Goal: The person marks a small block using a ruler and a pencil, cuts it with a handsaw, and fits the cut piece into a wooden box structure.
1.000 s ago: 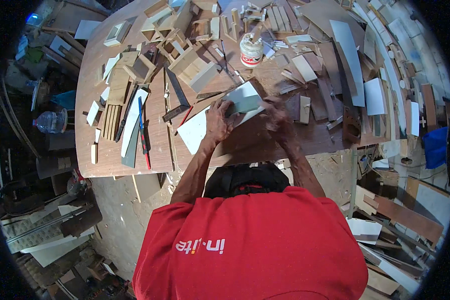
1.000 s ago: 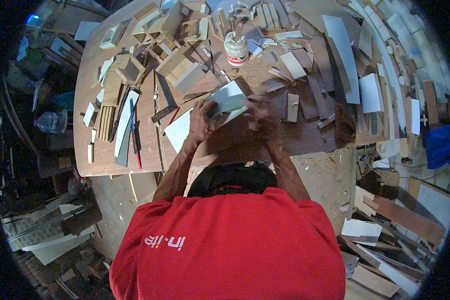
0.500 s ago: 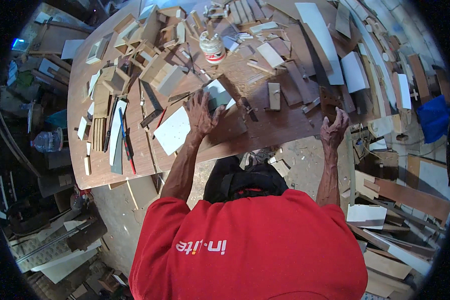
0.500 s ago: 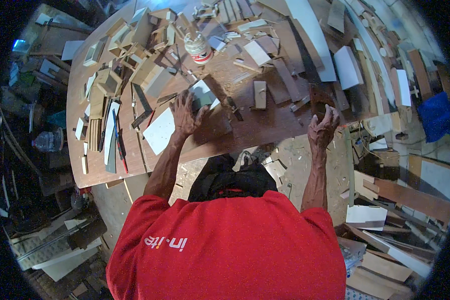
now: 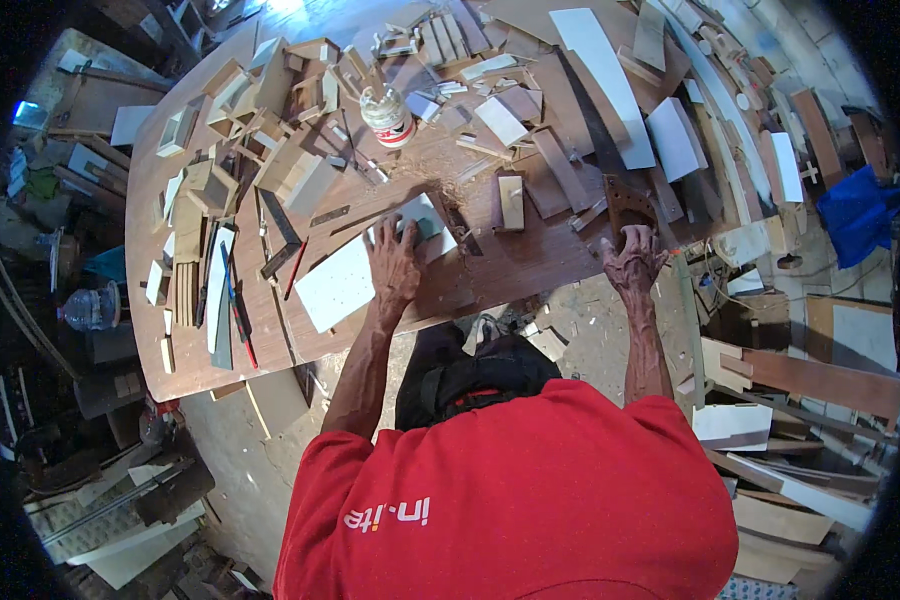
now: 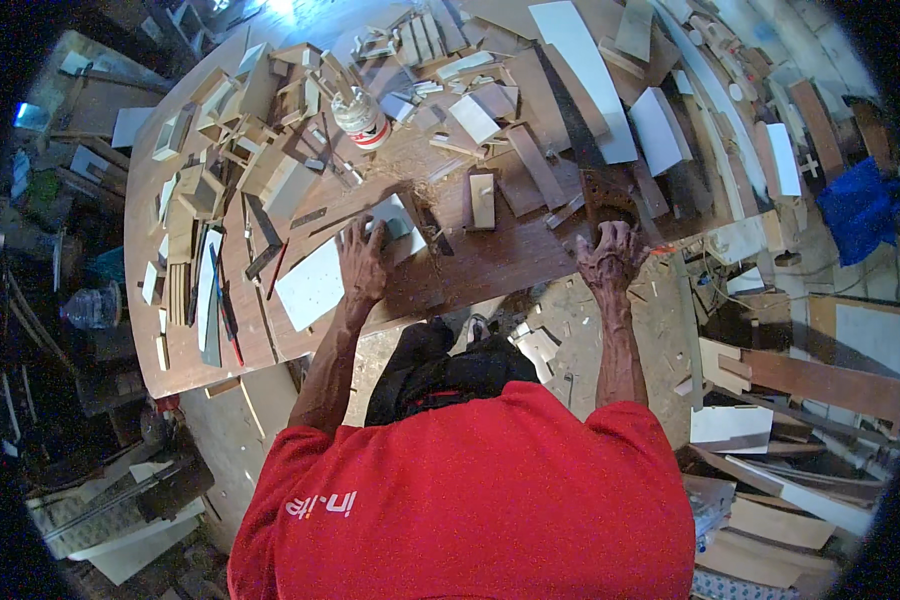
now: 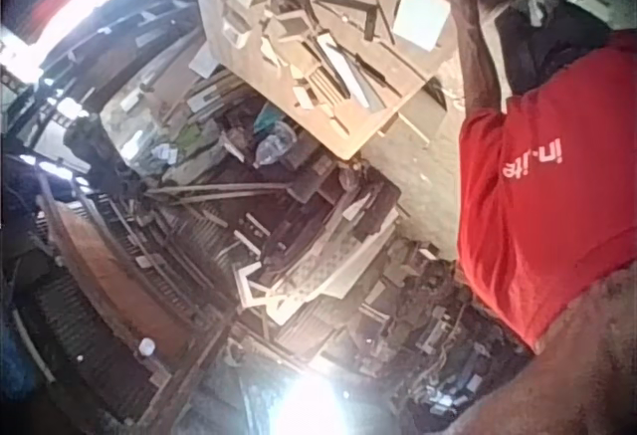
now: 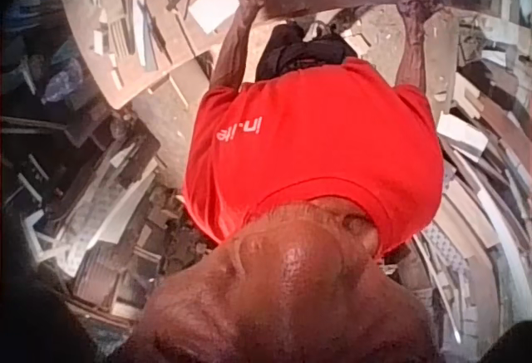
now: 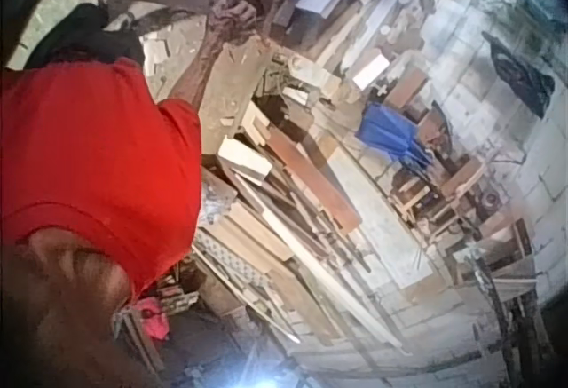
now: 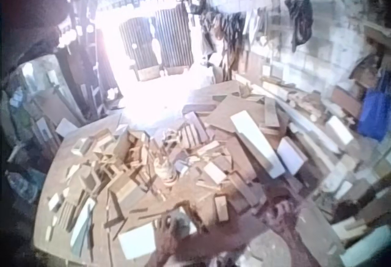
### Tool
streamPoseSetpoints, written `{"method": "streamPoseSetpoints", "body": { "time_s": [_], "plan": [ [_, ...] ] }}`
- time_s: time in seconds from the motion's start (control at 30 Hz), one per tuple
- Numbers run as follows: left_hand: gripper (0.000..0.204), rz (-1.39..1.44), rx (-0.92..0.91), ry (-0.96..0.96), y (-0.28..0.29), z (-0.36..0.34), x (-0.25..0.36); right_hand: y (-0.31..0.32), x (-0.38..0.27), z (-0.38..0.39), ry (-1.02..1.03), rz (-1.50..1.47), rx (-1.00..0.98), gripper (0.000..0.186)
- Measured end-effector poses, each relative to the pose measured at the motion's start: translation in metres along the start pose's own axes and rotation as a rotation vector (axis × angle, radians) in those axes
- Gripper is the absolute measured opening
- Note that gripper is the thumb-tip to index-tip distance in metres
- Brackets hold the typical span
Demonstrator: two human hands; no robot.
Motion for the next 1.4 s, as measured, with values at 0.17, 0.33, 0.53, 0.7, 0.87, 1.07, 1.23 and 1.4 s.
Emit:
{"method": "streamPoseSetpoints", "body": {
  "time_s": [0.17, 0.33, 0.53, 0.7, 0.87, 1.07, 1.23, 1.4],
  "plan": [
    [0.06, 0.018, 0.078, 0.014, -0.004, -0.001, 0.011, -0.011, -0.001, -0.004, 0.028, 0.087, 0.09, 0.036],
    [0.048, 0.042, 0.136, 0.037, -0.003, -0.005, 0.017, -0.023, 0.006, -0.019, 0.138, 0.076, 0.121, 0.033],
    [0.057, 0.05, 0.076, 0.025, -0.014, -0.012, 0.019, -0.005, -0.014, -0.014, 0.105, -0.195, 0.294, 0.024],
    [0.065, 0.044, 0.038, 0.0, -0.012, -0.017, 0.025, 0.037, -0.034, 0.039, 0.058, -0.651, 0.249, 0.027],
    [0.06, 0.185, 0.021, -0.01, 0.002, -0.018, 0.029, 0.075, -0.053, 0.123, -0.128, -1.292, 0.085, 0.022],
    [0.044, 0.292, 0.178, 0.017, -0.009, -0.025, 0.023, 0.073, -0.069, 0.199, -0.076, -0.997, 0.093, 0.022],
    [0.031, 0.266, 0.185, 0.163, -0.022, -0.032, 0.016, 0.079, -0.097, 0.24, -0.06, -0.965, 0.082, 0.024],
    [0.025, 0.254, 0.117, 0.284, -0.023, -0.037, 0.015, 0.077, -0.111, 0.268, -0.079, -0.927, 0.038, 0.025]
  ]
}}
Point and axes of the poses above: each hand's wrist, its own z-axis away from the middle knuckle, its own y-axis out of the back of the hand, x = y × z, the point moved 3 cm from there along -z, towards the middle knuckle, and after that the axes turned 2 degrees about -y, right-handed, at the moved point
